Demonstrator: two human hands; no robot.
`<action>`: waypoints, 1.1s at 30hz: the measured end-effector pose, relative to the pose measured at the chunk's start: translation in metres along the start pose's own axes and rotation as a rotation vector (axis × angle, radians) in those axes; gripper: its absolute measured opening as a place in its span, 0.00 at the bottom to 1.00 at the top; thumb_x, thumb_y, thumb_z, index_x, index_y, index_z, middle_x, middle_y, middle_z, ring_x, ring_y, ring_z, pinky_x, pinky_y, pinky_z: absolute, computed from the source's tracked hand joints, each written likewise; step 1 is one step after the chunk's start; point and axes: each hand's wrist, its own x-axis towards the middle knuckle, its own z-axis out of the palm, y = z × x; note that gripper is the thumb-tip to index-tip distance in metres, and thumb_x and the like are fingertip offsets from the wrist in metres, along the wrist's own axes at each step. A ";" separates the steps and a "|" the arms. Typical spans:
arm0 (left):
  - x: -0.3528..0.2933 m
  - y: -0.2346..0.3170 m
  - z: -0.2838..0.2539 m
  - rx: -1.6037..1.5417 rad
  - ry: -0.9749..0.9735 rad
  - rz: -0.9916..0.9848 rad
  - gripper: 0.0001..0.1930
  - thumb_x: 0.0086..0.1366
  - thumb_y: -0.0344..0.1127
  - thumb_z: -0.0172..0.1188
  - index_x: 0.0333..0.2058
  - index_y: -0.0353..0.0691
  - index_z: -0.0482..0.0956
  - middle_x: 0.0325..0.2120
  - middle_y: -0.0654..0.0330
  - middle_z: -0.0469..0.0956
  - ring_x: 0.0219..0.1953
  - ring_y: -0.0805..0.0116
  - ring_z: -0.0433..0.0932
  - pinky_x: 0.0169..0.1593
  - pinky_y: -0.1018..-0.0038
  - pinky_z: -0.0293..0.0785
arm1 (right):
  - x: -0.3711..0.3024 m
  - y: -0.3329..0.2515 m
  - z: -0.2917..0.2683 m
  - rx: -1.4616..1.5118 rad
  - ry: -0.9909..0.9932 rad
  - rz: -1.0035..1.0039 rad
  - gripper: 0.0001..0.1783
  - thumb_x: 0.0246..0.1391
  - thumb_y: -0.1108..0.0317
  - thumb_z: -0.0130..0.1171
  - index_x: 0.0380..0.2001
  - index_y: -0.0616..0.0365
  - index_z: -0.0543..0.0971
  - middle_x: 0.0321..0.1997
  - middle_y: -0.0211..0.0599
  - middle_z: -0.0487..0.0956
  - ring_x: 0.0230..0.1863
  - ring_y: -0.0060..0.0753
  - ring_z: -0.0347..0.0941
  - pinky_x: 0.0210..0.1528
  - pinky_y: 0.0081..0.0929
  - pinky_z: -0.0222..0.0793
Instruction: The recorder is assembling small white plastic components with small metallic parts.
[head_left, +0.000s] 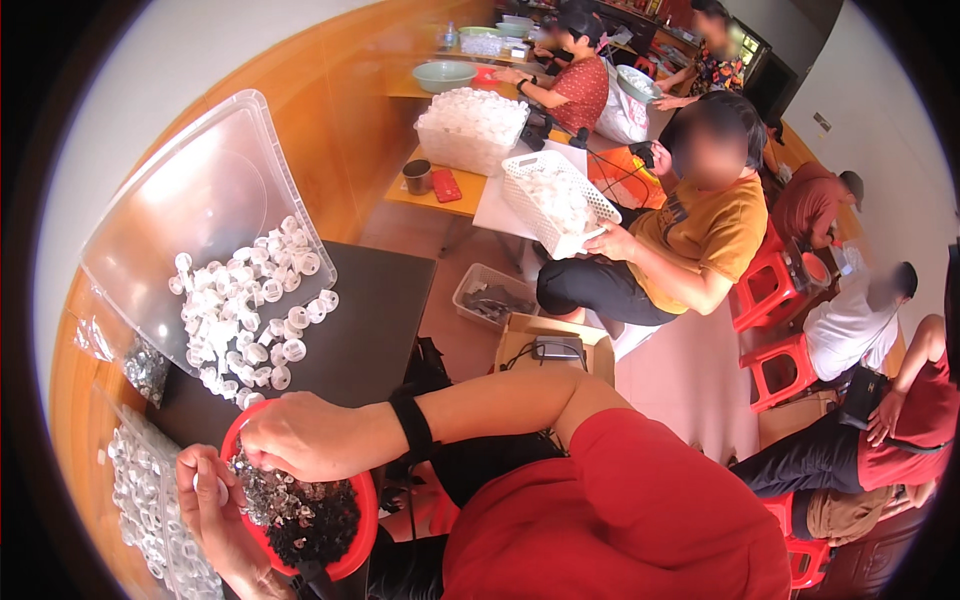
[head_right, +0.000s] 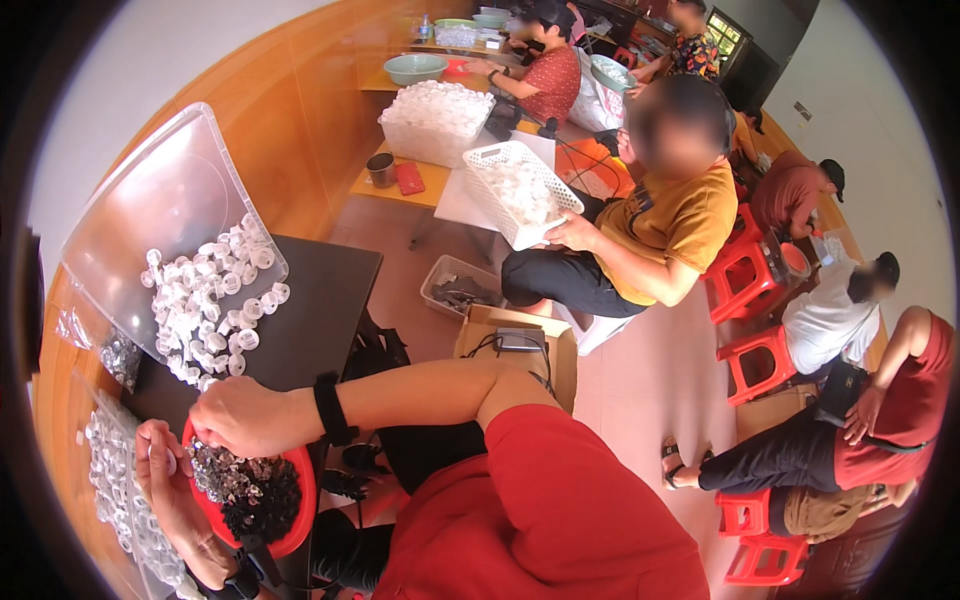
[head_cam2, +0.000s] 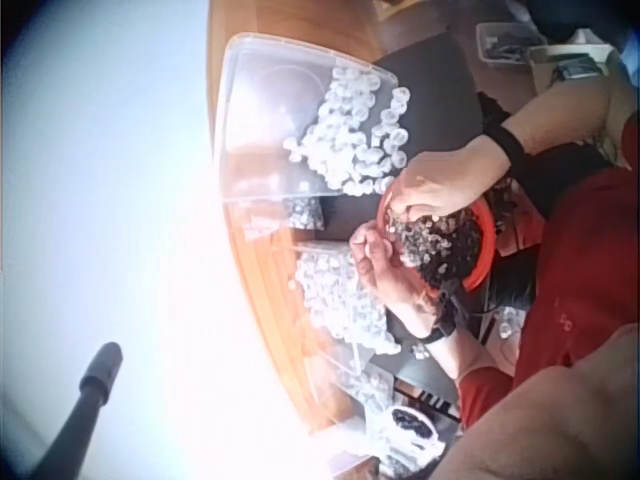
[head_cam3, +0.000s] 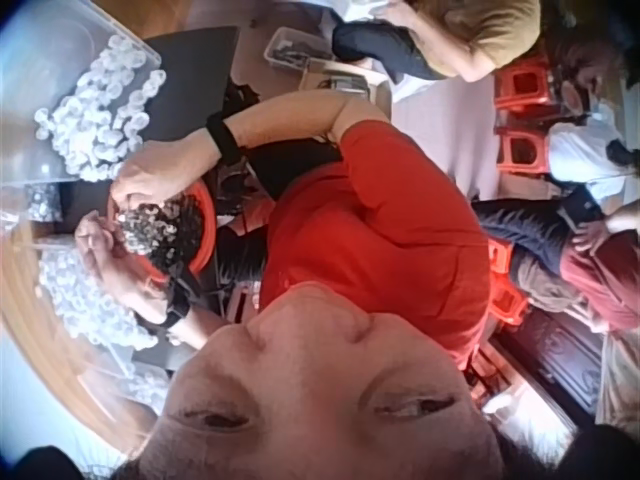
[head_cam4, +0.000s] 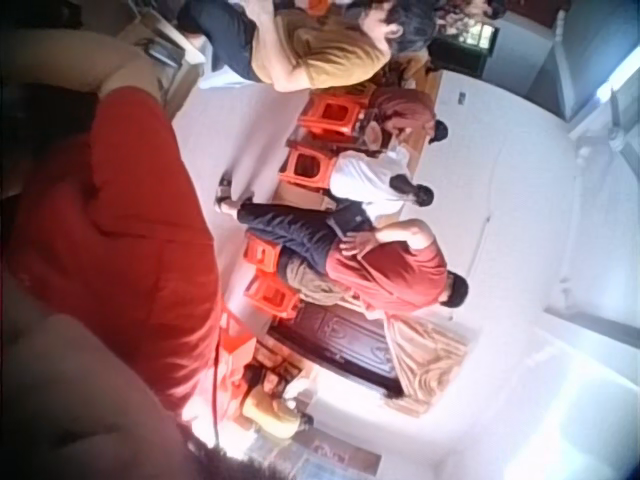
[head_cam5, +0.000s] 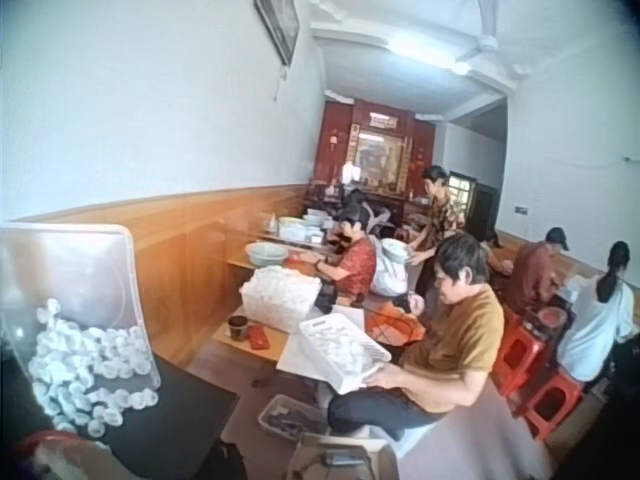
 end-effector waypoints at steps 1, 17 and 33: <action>0.000 -0.001 -0.001 0.000 0.003 0.002 0.09 0.66 0.39 0.55 0.34 0.40 0.72 0.22 0.70 0.65 0.23 0.84 0.59 0.27 0.86 0.54 | 0.002 -0.003 -0.001 0.000 -0.002 -0.003 0.05 0.49 0.72 0.56 0.24 0.62 0.74 0.24 0.44 0.76 0.28 0.51 0.74 0.29 0.41 0.68; -0.006 0.000 0.008 0.025 -0.058 -0.039 0.11 0.62 0.39 0.60 0.38 0.39 0.74 0.20 0.71 0.67 0.21 0.84 0.59 0.26 0.86 0.52 | 0.012 -0.022 -0.020 0.336 0.320 -0.124 0.04 0.51 0.77 0.58 0.30 0.64 0.73 0.28 0.39 0.75 0.27 0.33 0.74 0.28 0.27 0.68; -0.004 -0.001 -0.001 -0.285 -0.125 -0.208 0.13 0.60 0.36 0.64 0.41 0.39 0.74 0.26 0.69 0.72 0.26 0.82 0.67 0.30 0.86 0.62 | 0.009 -0.030 -0.024 0.434 0.222 -0.039 0.03 0.54 0.77 0.58 0.31 0.65 0.75 0.30 0.35 0.76 0.29 0.21 0.75 0.28 0.19 0.70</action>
